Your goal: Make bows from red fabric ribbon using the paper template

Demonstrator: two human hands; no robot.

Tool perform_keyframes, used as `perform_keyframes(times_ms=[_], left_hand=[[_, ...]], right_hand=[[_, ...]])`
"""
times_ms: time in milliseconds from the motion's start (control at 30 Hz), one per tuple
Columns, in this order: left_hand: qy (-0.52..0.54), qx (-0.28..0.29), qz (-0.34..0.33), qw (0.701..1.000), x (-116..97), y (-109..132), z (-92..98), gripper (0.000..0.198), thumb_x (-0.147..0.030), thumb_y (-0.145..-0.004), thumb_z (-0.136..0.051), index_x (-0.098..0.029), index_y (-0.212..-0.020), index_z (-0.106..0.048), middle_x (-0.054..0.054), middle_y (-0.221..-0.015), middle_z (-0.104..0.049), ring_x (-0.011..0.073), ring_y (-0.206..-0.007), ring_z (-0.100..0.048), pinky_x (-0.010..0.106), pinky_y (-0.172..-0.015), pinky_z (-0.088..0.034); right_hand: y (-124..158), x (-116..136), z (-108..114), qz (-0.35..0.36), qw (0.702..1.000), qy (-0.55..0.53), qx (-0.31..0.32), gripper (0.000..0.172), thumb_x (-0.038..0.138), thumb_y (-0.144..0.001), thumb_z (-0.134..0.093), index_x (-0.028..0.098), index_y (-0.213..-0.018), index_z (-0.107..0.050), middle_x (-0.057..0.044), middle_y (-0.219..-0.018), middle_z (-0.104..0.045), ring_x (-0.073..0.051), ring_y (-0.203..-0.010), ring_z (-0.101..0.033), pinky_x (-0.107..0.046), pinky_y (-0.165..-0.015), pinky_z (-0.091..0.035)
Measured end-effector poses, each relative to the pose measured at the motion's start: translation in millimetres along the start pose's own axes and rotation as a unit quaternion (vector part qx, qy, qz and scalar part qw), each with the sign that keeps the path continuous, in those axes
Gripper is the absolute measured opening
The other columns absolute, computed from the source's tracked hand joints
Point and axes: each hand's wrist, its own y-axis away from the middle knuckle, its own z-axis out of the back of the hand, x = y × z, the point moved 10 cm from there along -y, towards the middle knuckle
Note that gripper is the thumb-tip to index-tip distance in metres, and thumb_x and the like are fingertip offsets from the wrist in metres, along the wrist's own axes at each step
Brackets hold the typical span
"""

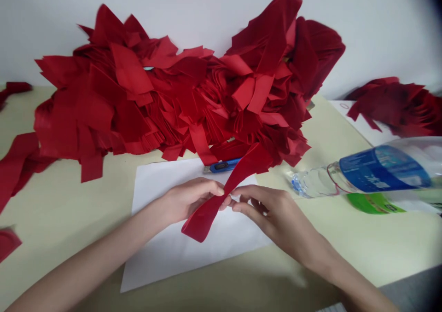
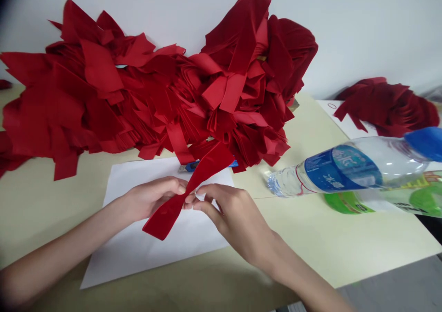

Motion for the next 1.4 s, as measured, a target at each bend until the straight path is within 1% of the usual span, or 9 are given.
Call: perform_keyframes(times_ms=[167,300,433,600,967,1167,1267,1333,1400], left_hand=[[0.034,-0.003,-0.018,0.999,4.8,7.6,6.9,0.016,-0.023,-0.07,-0.051,-0.015,-0.064,-0.063,0.003,-0.068,-0.057,0.0157,-0.07,-0.048,0.029,-0.072,-0.036],[0.081,-0.019,-0.034,0.996,8.6,8.9,13.6,0.016,-0.021,-0.071,-0.052,-0.014,-0.065,-0.064,0.003,-0.07,-0.059,0.0161,-0.074,-0.051,0.029,-0.077,-0.039],[0.133,-0.034,-0.064,0.988,7.6,9.4,17.3,0.013,-0.019,-0.07,-0.053,-0.014,-0.064,-0.064,0.004,-0.07,-0.059,0.015,-0.071,-0.052,0.027,-0.072,-0.041],[0.201,-0.061,-0.111,0.971,3.3,11.3,18.4,0.009,-0.021,-0.066,-0.057,-0.015,-0.06,-0.06,-0.001,-0.063,-0.052,0.0111,-0.066,-0.049,0.022,-0.071,-0.043],[0.245,-0.071,-0.099,0.962,7.7,9.6,21.0,0.006,-0.019,-0.065,-0.061,-0.016,-0.063,-0.057,0.001,-0.066,-0.051,0.0125,-0.064,-0.047,0.024,-0.066,-0.044],[0.223,-0.06,-0.1,0.968,6.4,9.8,19.5,0.005,-0.019,-0.067,-0.059,-0.015,-0.065,-0.058,0.0,-0.065,-0.049,0.0127,-0.067,-0.047,0.023,-0.067,-0.042],[0.201,-0.058,-0.103,0.972,6.7,9.9,19.8,0.007,-0.019,-0.069,-0.058,-0.014,-0.064,-0.059,0.001,-0.066,-0.05,0.0126,-0.067,-0.048,0.024,-0.068,-0.042],[0.187,-0.058,-0.099,0.976,8.6,9.6,20.5,0.008,-0.02,-0.069,-0.058,-0.014,-0.065,-0.06,0.002,-0.068,-0.053,0.0131,-0.066,-0.048,0.026,-0.067,-0.042],[0.176,-0.062,-0.093,0.978,10.9,9.4,21.7,0.007,-0.02,-0.07,-0.057,-0.015,-0.067,-0.061,0.002,-0.069,-0.055,0.0139,-0.067,-0.049,0.028,-0.069,-0.041]], right_hand=[[-3.5,0.1,-3.7,-0.009,0.996,-0.09,0.014,0.022,0.035,-0.093,-0.05,0.024,-0.09,-0.068,0.002,-0.082,-0.07,-0.009,-0.06,-0.055,-0.022,-0.057,-0.04],[-12.7,3.2,-3.9,-0.003,0.992,-0.127,0.022,0.015,0.029,-0.09,-0.054,0.022,-0.088,-0.067,0.003,-0.084,-0.069,-0.007,-0.061,-0.052,-0.021,-0.057,-0.037],[-24.8,6.5,-1.0,0.005,0.991,-0.136,0.013,0.007,0.021,-0.086,-0.059,0.019,-0.083,-0.065,0.003,-0.075,-0.068,-0.007,-0.062,-0.052,-0.021,-0.057,-0.035],[-33.3,6.9,4.6,0.01,0.991,-0.132,0.0,0.008,0.024,-0.084,-0.062,0.02,-0.082,-0.068,0.004,-0.069,-0.064,-0.007,-0.059,-0.05,-0.021,-0.056,-0.033],[-35.0,-6.0,8.4,-0.016,0.985,-0.171,0.012,0.015,0.023,-0.085,-0.058,0.017,-0.076,-0.067,0.005,-0.06,-0.052,-0.005,-0.051,-0.037,-0.02,-0.05,-0.03],[-35.1,-6.2,6.7,-0.015,0.987,-0.161,0.02,0.015,0.023,-0.086,-0.056,0.017,-0.076,-0.066,0.005,-0.06,-0.052,-0.006,-0.053,-0.041,-0.02,-0.051,-0.032],[-34.9,-3.4,1.8,-0.01,0.987,-0.153,0.041,0.01,0.027,-0.084,-0.06,0.017,-0.085,-0.064,0.003,-0.068,-0.06,-0.007,-0.057,-0.047,-0.02,-0.054,-0.036],[-34.7,-2.6,-2.8,-0.011,0.987,-0.148,0.059,0.014,0.028,-0.082,-0.063,0.019,-0.092,-0.064,0.002,-0.073,-0.065,-0.008,-0.06,-0.052,-0.02,-0.056,-0.038],[-34.8,-2.0,-4.9,-0.013,0.986,-0.155,0.066,0.012,0.027,-0.083,-0.061,0.02,-0.092,-0.065,0.002,-0.075,-0.067,-0.009,-0.062,-0.056,-0.021,-0.057,-0.04]])
